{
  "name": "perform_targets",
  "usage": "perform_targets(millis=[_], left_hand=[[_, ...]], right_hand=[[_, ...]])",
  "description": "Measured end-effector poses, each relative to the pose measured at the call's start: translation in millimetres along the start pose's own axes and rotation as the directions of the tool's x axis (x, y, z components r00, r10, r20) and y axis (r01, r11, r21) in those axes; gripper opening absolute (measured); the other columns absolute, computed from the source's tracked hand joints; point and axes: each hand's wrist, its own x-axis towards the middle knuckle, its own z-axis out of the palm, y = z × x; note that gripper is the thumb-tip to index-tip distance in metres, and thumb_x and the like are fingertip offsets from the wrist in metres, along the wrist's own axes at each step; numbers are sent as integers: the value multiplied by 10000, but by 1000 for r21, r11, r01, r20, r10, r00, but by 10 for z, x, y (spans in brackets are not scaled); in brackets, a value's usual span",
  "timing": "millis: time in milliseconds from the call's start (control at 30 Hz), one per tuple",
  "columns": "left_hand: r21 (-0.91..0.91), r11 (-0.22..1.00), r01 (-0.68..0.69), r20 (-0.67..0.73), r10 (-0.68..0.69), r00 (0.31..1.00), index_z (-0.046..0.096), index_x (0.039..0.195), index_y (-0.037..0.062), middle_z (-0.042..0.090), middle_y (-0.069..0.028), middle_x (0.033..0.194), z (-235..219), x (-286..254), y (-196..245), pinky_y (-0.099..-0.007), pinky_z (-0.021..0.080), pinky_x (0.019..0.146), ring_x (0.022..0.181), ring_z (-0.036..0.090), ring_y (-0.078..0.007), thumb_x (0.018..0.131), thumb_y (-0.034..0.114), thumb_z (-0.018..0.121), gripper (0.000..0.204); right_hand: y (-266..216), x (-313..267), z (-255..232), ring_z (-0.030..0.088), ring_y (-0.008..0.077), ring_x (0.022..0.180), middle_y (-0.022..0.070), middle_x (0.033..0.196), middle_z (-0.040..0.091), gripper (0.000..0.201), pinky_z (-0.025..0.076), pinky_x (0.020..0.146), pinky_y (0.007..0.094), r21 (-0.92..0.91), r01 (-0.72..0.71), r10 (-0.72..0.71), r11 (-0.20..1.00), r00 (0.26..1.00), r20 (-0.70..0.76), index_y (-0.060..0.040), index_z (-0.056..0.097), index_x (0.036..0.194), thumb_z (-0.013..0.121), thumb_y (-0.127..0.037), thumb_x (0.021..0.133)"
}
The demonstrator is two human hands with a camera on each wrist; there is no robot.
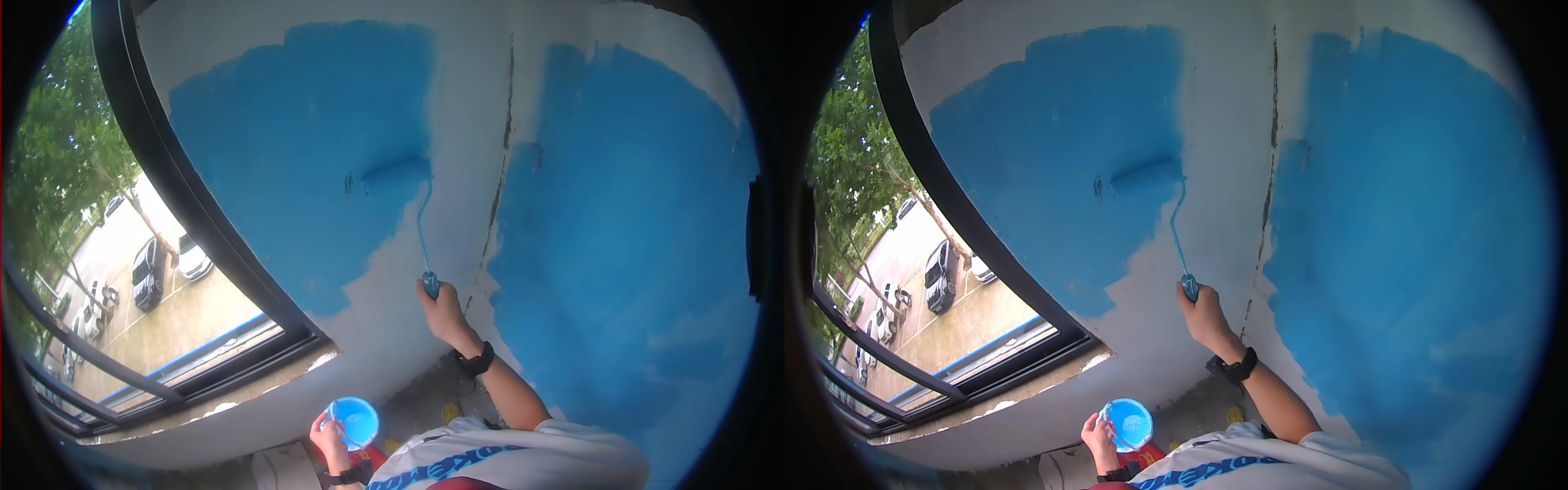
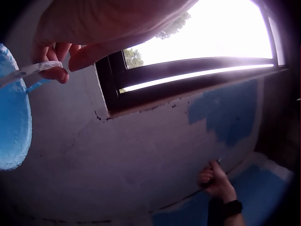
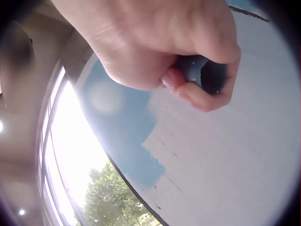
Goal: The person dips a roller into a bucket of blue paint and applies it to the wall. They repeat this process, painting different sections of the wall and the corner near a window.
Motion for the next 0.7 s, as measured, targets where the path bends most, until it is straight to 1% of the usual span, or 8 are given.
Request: perform_targets(millis=[33, 200, 300, 367, 467, 533, 667, 700], left_hand=[[18, 1000, 6, -1, -6, 1000, 540, 1177, -14, 683, -159, 882, -4, 8, -12, -253, 486, 475, 623, 643, -189, 807, -89, 564, 379], [29, 1000, -10, 14, 9, 1000, 547, 1187, -14, 684, -149, 905, 1, -41, 2, -257, 502, 519, 659, 649, -189, 799, -89, 576, 396], [-14, 999, -47, 16, 47, 999, 557, 1116, -51, 668, -178, 902, 27, -103, 74, -265, 500, 538, 650, 639, -191, 772, -111, 549, 349], [-4, 999, -39, 26, 39, 999, 554, 1145, -28, 678, -165, 899, -63, -4, -53, -264, 499, 526, 652, 641, -188, 787, -94, 564, 364], [12, 1000, -25, 30, 24, 999, 550, 1168, -1, 689, -155, 891, -22, -19, -31, -261, 496, 504, 650, 642, -184, 803, -78, 574, 374], [-9, 1000, -16, 40, 17, 999, 548, 1163, 1, 689, -158, 895, -7, -33, -9, -254, 495, 502, 645, 639, -182, 803, -83, 565, 371], [-8, 999, -43, 40, 43, 998, 538, 1165, -26, 692, -163, 901, -20, -7, 1, -247, 479, 488, 634, 629, -173, 804, -91, 578, 369], [-28, 998, -56, 29, 57, 998, 555, 1103, -55, 685, -179, 897, 25, -91, 68, -252, 473, 504, 620, 630, -177, 800, -107, 548, 308]], right_hand=[[128, -89, 26, 328, 148, 503, 64, 520, 388, 425, 326, 500, 372, 5, -50, 50, 999, 999, 0, 15, 428, 659, 535, -231, 989], [651, -455, 128, 345, 137, 513, 52, 515, 403, 433, 336, 505, 369, -2, -132, 132, 991, 991, 27, 14, 452, 652, 543, -247, 987], [1075, -680, 182, 378, 129, 502, 42, 509, 428, 451, 349, 493, 359, -36, -139, 140, 990, 989, 45, 9, 480, 642, 552, -275, 985], [1230, -786, 251, 402, 128, 477, 38, 500, 441, 460, 360, 477, 350, -77, -114, 117, 990, 992, 40, 4, 486, 631, 554, -283, 985], [1234, -777, 302, 465, 137, 419, 24, 479, 465, 488, 388, 437, 330, 12, -178, 177, 984, 981, 81, -20, 484, 596, 547, -304, 988], [988, -646, 271, 380, 163, 462, 88, 490, 432, 446, 343, 478, 387, 92, -188, 182, 978, 981, 72, 20, 467, 636, 560, -252, 976], [222, -194, 17, 364, 142, 453, 72, 476, 402, 466, 314, 463, 371, 45, -109, 108, 993, 994, 21, 27, 439, 624, 539, -243, 990], [24, -83, -48, 349, 137, 456, 66, 476, 389, 469, 306, 462, 371, 46, -78, 78, 996, 997, 12, 25, 437, 622, 537, -246, 991]])
